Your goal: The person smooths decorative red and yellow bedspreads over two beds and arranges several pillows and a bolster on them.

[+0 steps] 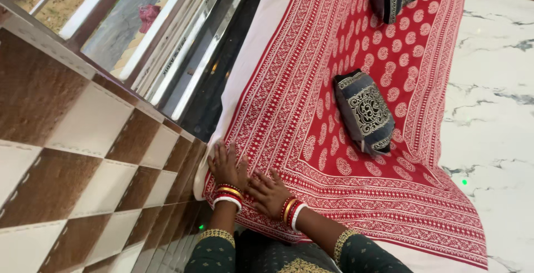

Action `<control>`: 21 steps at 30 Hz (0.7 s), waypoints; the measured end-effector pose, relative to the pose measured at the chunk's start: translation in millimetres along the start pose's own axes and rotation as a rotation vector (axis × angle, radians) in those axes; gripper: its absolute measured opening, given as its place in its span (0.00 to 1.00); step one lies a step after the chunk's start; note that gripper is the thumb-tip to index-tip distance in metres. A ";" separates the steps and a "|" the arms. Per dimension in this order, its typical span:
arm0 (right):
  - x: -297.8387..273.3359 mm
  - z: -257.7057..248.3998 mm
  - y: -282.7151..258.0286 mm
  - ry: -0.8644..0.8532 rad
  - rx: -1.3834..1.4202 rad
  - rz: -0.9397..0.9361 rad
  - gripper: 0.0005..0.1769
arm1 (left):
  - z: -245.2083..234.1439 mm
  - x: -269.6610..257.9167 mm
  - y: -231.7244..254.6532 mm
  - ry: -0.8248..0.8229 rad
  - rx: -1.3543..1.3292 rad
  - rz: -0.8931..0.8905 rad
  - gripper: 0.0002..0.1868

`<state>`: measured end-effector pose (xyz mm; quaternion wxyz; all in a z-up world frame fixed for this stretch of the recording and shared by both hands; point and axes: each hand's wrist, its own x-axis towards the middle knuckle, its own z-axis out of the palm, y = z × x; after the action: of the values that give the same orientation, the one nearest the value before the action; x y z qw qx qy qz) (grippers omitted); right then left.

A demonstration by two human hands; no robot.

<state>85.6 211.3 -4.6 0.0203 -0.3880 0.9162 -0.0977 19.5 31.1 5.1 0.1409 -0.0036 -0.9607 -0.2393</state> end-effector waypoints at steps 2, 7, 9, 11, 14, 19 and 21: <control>-31.0 -1.3 -5.6 -0.019 0.086 -0.073 0.34 | -2.7 -7.8 -2.4 0.026 -0.005 0.025 0.37; -108.6 17.9 -14.7 0.064 0.106 -0.236 0.26 | -12.9 -66.8 -5.1 0.094 0.231 -0.211 0.39; -139.9 29.7 -11.0 0.022 0.084 -0.257 0.26 | -13.7 -97.0 -10.3 0.139 -0.006 -0.374 0.43; -164.7 43.6 -3.8 -0.093 0.130 -0.246 0.27 | -10.9 -126.8 -17.1 0.151 -0.457 -0.670 0.49; -204.3 64.5 6.1 -0.218 0.222 -0.208 0.26 | 3.7 -175.3 -17.5 -0.053 -0.664 -1.059 0.46; -282.2 63.1 33.9 -0.711 0.323 0.149 0.39 | 47.3 -243.6 8.5 -0.363 -0.421 -1.189 0.36; -324.6 49.5 49.7 -0.884 0.297 0.276 0.38 | 67.6 -267.3 37.1 -0.342 -0.484 -0.878 0.27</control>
<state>282.7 469.1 -75.4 0.4757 -0.2602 0.8388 -0.0497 260.8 111.3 -107.9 -0.1362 0.3276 -0.7984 -0.4865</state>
